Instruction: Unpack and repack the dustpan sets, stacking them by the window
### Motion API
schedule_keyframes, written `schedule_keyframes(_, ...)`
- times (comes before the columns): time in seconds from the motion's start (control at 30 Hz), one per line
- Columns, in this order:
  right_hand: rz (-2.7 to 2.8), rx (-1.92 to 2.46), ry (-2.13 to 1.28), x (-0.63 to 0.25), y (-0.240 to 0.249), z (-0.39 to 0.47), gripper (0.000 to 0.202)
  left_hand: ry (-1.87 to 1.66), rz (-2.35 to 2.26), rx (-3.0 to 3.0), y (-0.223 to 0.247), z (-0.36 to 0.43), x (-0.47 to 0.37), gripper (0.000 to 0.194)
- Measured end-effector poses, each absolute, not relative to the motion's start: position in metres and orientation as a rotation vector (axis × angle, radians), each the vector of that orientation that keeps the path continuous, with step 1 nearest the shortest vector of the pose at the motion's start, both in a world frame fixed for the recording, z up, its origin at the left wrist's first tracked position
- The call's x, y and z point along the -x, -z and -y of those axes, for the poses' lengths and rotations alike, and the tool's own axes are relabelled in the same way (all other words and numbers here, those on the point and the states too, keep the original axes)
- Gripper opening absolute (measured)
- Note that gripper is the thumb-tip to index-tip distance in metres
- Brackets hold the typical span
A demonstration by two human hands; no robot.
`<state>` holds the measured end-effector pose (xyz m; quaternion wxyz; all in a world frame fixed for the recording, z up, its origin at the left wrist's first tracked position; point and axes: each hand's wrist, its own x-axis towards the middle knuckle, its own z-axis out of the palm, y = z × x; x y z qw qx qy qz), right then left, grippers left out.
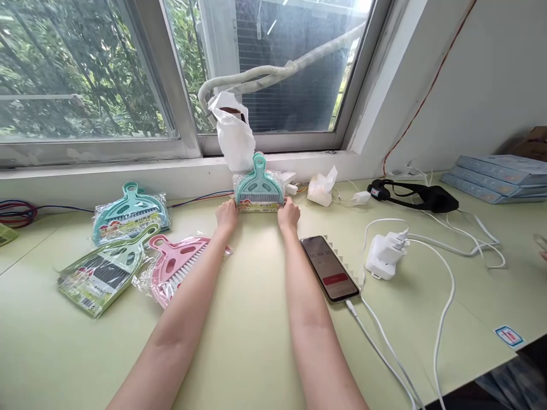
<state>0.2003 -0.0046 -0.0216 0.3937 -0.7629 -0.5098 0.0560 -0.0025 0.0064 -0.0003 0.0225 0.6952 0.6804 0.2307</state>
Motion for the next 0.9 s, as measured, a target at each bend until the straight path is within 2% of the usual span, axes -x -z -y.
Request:
schedule_keyframes(0.17, 1.344, 1.921, -0.102, -0.193, 0.025, 0.011, 0.041, -0.686, -2.131, -2.106, -0.001, 0.008, -0.007, 0.036)
schedule_keyframes(0.3, 1.355, 1.887, 0.065, -0.178, 0.018, 0.036, 0.074, -0.897, -2.177, -2.09, -0.017, 0.036, -0.026, 0.067)
schedule_keyframes(0.37, 1.331, 1.825, 0.197, -0.171, 0.01, 0.054, 0.078, -1.011, -2.132, -2.084, -0.031, 0.054, -0.031, 0.077)
schedule_keyframes(0.47, 1.383, 1.714, 0.295, -0.153, 0.002, 0.086, 0.063, -1.063, -2.051, -2.075, -0.058, 0.084, -0.016, 0.082)
schedule_keyframes(0.53, 1.537, 1.642, 0.246, -0.134, 0.0, 0.108, 0.05, -1.072, -2.051, -2.086, -0.073, 0.106, 0.012, 0.08)
schedule_keyframes(0.63, 1.81, 1.618, -0.007, -0.094, 0.004, 0.139, 0.043, -0.976, -2.127, -2.103, -0.079, 0.141, 0.074, 0.064)
schedule_keyframes(0.73, 1.991, 1.657, -0.339, -0.055, 0.011, 0.167, 0.04, -0.685, -2.325, -2.186, -0.057, 0.18, 0.135, 0.048)
schedule_keyframes(0.8, 1.982, 1.612, -0.492, -0.04, 0.014, 0.179, 0.031, -0.43, -2.334, -2.183, -0.035, 0.204, 0.159, 0.045)
schedule_keyframes(0.9, 1.664, 1.462, -0.825, -0.036, 0.017, 0.187, 0.011, -0.48, -2.169, -2.232, -0.008, 0.225, 0.166, 0.049)
